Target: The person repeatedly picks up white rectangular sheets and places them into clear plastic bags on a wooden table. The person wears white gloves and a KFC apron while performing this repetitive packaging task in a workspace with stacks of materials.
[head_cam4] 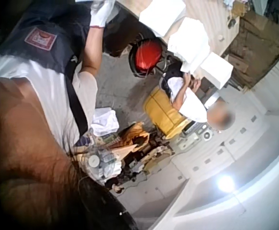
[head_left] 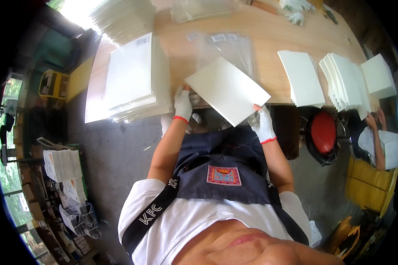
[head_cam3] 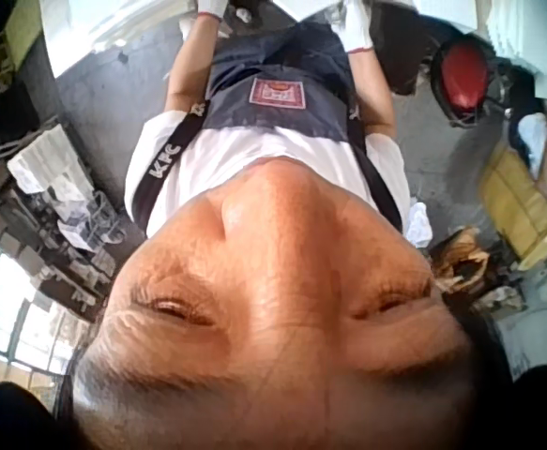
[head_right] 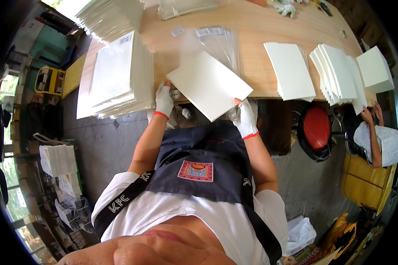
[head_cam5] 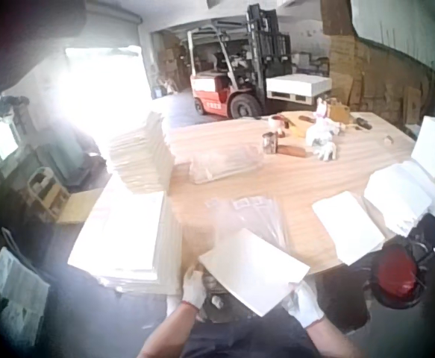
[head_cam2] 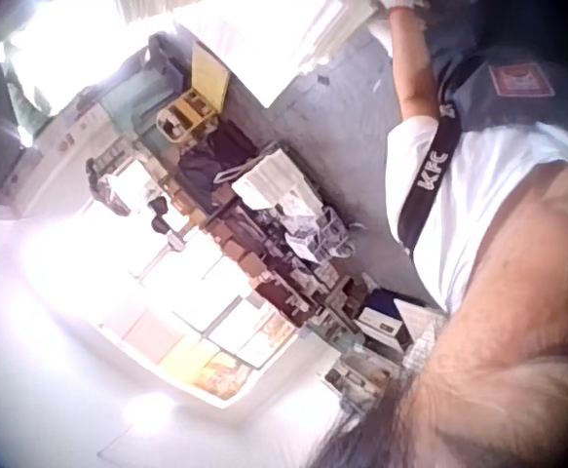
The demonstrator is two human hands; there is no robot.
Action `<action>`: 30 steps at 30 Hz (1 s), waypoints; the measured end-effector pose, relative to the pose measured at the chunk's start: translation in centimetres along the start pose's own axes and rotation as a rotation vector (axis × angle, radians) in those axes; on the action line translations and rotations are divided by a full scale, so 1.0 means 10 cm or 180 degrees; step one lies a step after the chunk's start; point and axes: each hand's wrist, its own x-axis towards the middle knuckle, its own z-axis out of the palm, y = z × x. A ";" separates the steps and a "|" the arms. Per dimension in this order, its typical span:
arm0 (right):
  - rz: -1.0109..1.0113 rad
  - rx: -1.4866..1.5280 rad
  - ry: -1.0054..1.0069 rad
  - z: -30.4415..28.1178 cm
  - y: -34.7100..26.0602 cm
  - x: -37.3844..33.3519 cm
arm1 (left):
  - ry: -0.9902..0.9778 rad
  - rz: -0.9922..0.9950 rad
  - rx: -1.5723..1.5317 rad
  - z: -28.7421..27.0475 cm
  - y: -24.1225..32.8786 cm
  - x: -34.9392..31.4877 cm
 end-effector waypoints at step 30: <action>0.0343 -0.1755 -0.0686 0.29 0.24 -0.59 | -0.1272 -0.1126 0.1749 0.06 -0.30 -0.79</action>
